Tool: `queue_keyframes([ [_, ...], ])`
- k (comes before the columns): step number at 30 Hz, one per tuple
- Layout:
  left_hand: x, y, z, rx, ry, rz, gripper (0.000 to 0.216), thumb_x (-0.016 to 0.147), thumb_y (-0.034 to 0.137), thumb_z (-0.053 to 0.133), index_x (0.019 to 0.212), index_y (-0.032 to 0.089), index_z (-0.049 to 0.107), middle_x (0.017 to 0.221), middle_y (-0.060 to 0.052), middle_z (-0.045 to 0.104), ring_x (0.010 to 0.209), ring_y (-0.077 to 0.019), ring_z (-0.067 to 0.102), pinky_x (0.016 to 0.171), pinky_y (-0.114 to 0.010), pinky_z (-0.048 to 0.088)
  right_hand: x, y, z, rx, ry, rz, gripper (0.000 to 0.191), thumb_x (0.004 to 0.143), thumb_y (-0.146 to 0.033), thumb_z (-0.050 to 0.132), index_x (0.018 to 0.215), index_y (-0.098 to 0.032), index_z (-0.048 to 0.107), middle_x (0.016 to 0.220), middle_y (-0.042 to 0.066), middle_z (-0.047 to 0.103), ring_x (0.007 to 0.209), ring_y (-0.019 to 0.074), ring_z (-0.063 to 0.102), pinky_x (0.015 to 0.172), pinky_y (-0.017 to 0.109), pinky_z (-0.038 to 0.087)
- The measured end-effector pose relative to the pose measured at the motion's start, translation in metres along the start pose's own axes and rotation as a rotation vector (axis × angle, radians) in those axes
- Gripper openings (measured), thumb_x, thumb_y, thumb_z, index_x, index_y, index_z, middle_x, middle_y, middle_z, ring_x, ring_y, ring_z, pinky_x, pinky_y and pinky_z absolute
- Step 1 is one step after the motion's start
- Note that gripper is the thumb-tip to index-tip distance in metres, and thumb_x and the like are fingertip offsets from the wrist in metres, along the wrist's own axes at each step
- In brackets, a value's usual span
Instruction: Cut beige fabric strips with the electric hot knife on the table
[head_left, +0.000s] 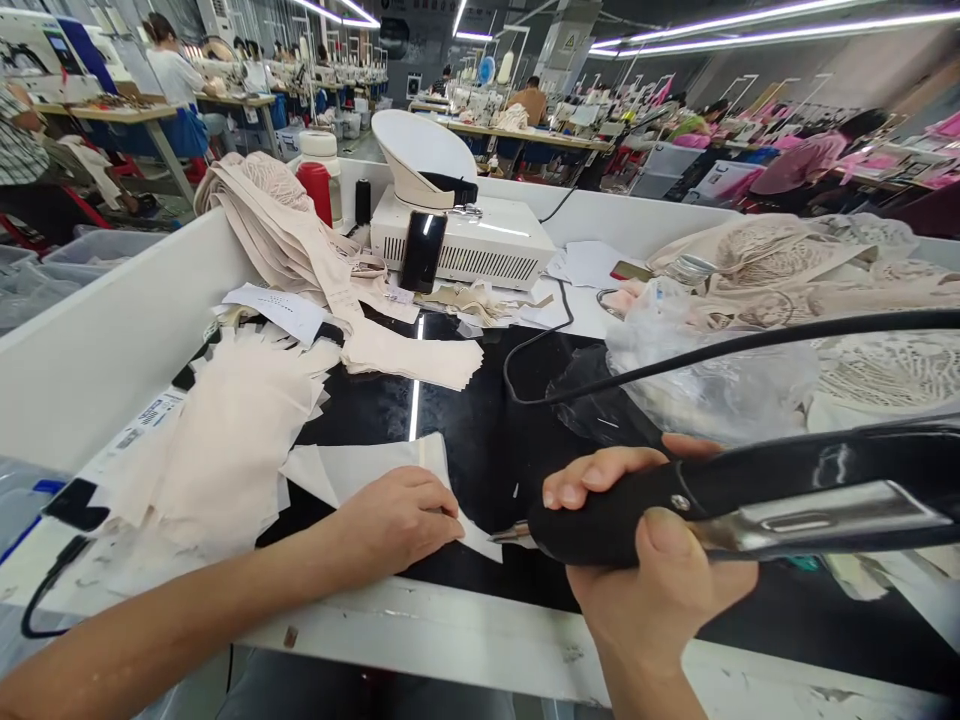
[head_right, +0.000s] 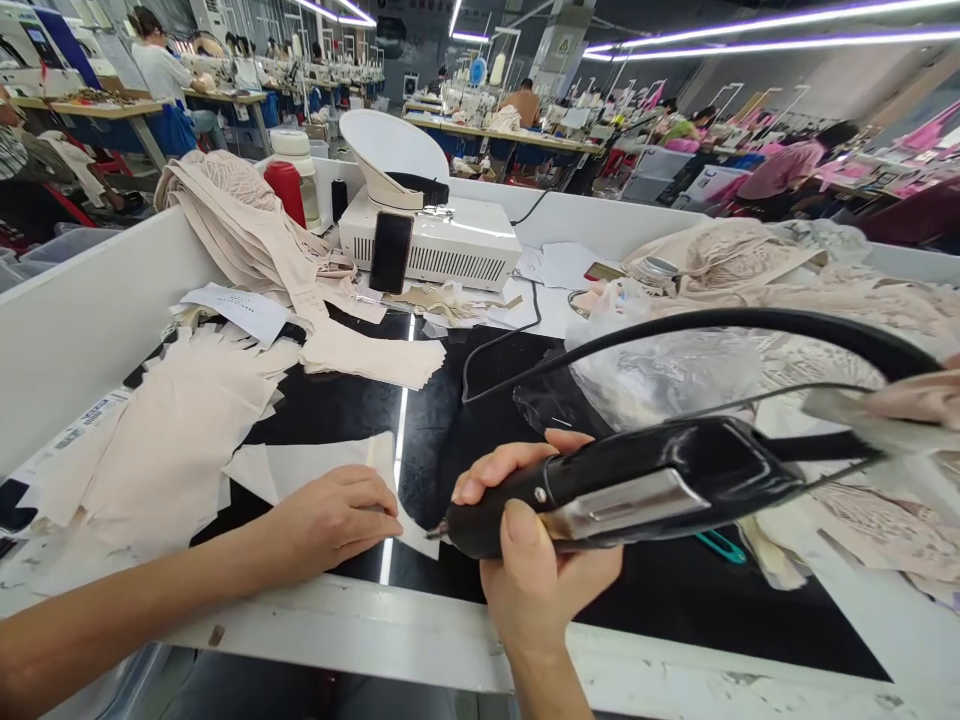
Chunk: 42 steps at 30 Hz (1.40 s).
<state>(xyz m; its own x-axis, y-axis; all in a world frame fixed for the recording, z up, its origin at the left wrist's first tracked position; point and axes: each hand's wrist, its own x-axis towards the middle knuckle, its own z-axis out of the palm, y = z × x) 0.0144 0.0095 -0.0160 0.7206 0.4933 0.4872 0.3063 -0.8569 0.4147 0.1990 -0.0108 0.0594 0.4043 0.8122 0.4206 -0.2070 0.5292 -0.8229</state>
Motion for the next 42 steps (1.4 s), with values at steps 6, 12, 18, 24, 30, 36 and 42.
queue_keyframes([
  [6, 0.001, 0.0, 0.001, 0.036, 0.006, 0.017, 0.021, 0.1, 0.009, 0.054, 0.093, 0.016, 0.073, 0.095, -0.005, 0.071, 0.088, -0.0167, 0.065, 0.087, -0.029, 0.053, 0.0, 0.013, 0.009, 0.0, -0.031, -0.016, 0.037, 0.078, -0.035, 0.081, 0.109, -0.029, 0.06, 0.074, -0.004, 0.062, 0.057, 0.0165, 0.059, 0.05, 0.032, 0.051],
  [12, 0.002, 0.0, 0.001, 0.043, -0.024, 0.013, 0.018, 0.098, 0.008, 0.057, 0.093, 0.016, 0.073, 0.095, -0.005, 0.071, 0.09, -0.0171, 0.065, 0.089, -0.029, 0.053, 0.0, 0.018, 0.01, 0.002, -0.022, -0.05, 0.039, 0.076, -0.036, 0.083, 0.108, -0.027, 0.061, 0.072, -0.004, 0.062, 0.054, 0.0159, 0.058, 0.047, 0.031, 0.052],
  [18, 0.002, 0.001, 0.0, 0.033, -0.048, 0.004, 0.021, 0.1, 0.009, 0.054, 0.095, 0.016, 0.073, 0.098, -0.006, 0.072, 0.091, -0.0174, 0.065, 0.09, -0.03, 0.053, 0.0, 0.018, 0.01, -0.02, -0.038, -0.033, 0.037, 0.078, -0.031, 0.081, 0.108, -0.027, 0.061, 0.073, -0.005, 0.065, 0.055, 0.0149, 0.06, 0.051, 0.031, 0.055],
  [24, 0.001, 0.001, 0.0, 0.031, -0.049, 0.003, 0.021, 0.098, 0.006, 0.055, 0.096, 0.015, 0.073, 0.097, -0.006, 0.071, 0.092, -0.0179, 0.065, 0.091, -0.031, 0.053, 0.001, 0.008, 0.004, -0.005, 0.003, -0.028, 0.04, 0.073, -0.034, 0.085, 0.106, -0.027, 0.062, 0.071, -0.006, 0.065, 0.055, 0.0142, 0.059, 0.048, 0.028, 0.054],
  [30, 0.001, 0.001, 0.001, 0.012, -0.055, -0.014, 0.023, 0.099, 0.005, 0.052, 0.095, 0.016, 0.073, 0.098, -0.006, 0.071, 0.093, -0.0175, 0.065, 0.092, -0.03, 0.053, -0.001, 0.009, -0.001, -0.022, 0.017, -0.028, 0.041, 0.073, -0.035, 0.086, 0.106, -0.028, 0.063, 0.071, -0.006, 0.066, 0.054, 0.0144, 0.058, 0.049, 0.029, 0.055],
  [36, 0.0, 0.0, 0.0, 0.015, -0.069, -0.029, 0.024, 0.099, 0.006, 0.052, 0.097, 0.017, 0.072, 0.1, -0.006, 0.071, 0.094, -0.0174, 0.066, 0.093, -0.031, 0.053, -0.005, 0.007, 0.002, 0.013, 0.012, -0.015, 0.04, 0.076, -0.035, 0.084, 0.109, -0.028, 0.063, 0.072, -0.005, 0.065, 0.056, 0.0143, 0.059, 0.049, 0.028, 0.055],
  [42, 0.001, -0.002, 0.0, 0.061, -0.113, 0.018, 0.025, 0.101, 0.006, 0.049, 0.094, 0.016, 0.071, 0.1, -0.006, 0.072, 0.094, -0.0173, 0.067, 0.09, -0.032, 0.053, -0.013, 0.007, 0.006, 0.031, -0.066, -0.005, 0.039, 0.08, -0.037, 0.081, 0.112, -0.029, 0.061, 0.076, -0.005, 0.064, 0.057, 0.0142, 0.06, 0.051, 0.03, 0.055],
])
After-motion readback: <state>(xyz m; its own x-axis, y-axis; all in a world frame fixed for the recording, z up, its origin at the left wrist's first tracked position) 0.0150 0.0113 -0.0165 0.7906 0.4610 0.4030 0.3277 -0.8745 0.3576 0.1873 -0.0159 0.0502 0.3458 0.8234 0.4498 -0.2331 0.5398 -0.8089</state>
